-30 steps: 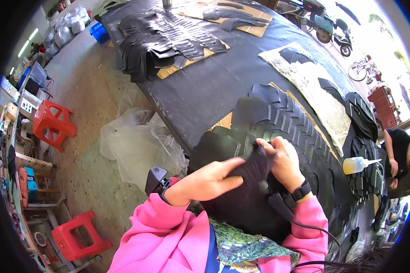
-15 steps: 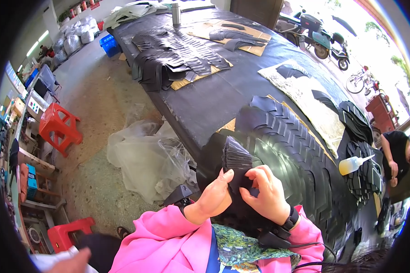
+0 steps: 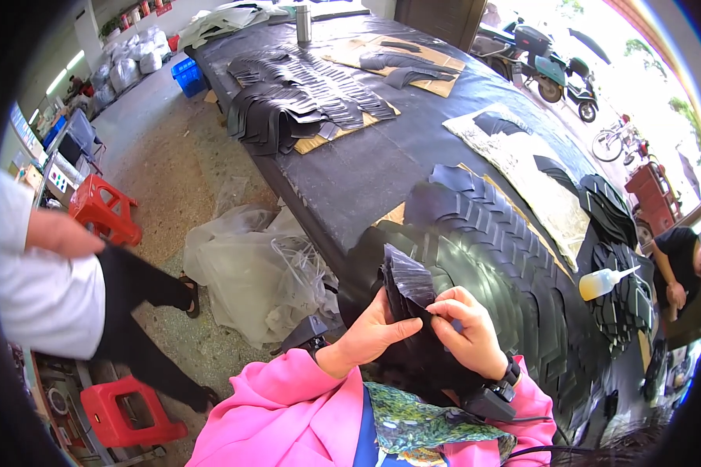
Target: The person is stitching or assembling leather components of a shoe upper at a long work table.
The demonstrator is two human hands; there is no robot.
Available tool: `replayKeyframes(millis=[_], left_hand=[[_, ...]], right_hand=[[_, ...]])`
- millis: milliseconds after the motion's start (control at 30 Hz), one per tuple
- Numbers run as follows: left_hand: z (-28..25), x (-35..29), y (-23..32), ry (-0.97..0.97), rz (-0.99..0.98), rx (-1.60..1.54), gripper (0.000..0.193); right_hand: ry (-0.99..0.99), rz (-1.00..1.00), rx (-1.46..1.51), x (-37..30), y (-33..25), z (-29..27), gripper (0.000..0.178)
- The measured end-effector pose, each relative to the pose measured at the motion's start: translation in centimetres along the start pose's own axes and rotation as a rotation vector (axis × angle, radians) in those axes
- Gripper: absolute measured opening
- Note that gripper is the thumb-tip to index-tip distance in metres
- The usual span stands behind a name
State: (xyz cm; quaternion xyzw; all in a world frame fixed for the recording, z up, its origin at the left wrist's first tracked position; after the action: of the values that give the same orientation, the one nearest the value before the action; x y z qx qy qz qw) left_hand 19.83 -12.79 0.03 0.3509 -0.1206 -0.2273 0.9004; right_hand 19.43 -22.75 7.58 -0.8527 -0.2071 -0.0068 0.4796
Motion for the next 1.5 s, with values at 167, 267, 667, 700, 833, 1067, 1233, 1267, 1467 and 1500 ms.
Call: replayKeyframes(millis=[167, 267, 667, 700, 833, 1067, 1233, 1267, 1467, 1500], left_hand=[[-1.1, 0.2, -0.1, 0.019, 0.025, -0.026, 0.051], [-1.1, 0.2, 0.4, 0.055, 0.087, 0.113, 0.045], [-1.9, 0.2, 4.5, -0.118, -0.031, -0.148, 0.036], [-2.1, 0.1, 4.8, -0.113, -0.034, -0.152, 0.036], [-0.2, 1.5, 5.6, -0.516, 0.082, 0.621, 0.028], [0.3, 3.1, 3.1, -0.424, 0.299, 1.499, 0.019], [0.3, 3.8, 3.4, -0.367, 0.361, 1.504, 0.02], [0.2, 4.0, 3.3, -0.37, 0.353, 1.515, 0.02], [0.0, 4.6, 2.9, -0.357, 0.326, 1.549, 0.019], [0.0, 4.7, 2.9, -0.357, 0.324, 1.548, 0.019]], right_hand=[[-0.007, 0.074, 0.018, 0.6, 0.2, 0.1, 0.013], [0.009, 0.006, -0.075, 0.9, 0.0, 0.6, 0.014], [0.301, 0.282, 0.08, 0.1, 0.2, -8.4, 0.013], [0.262, 0.321, 0.034, 1.3, 0.5, -8.1, 0.012], [0.133, 0.343, 0.267, 4.2, 8.1, -4.5, 0.012], [0.043, 0.44, 0.36, 5.5, 13.5, -1.8, 0.016], [0.053, 0.431, 0.315, 5.5, 13.8, -1.7, 0.016], [0.055, 0.424, 0.286, 5.5, 13.9, -1.8, 0.017], [0.051, 0.413, 0.249, 5.6, 13.7, -1.9, 0.016], [0.05, 0.415, 0.249, 5.6, 13.7, -1.8, 0.016]])
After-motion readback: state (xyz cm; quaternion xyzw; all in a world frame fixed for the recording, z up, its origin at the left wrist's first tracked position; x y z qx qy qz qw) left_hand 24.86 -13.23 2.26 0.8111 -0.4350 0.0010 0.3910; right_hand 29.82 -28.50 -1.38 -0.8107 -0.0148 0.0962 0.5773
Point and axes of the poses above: each hand's wrist, its own x-axis towards the middle knuckle, its own z-axis out of the palm, y = z × x, the point moved 8 cm from there along x, towards the middle knuckle, and after that the axes turned 2 degrees about -x, right-handed, at the moved point
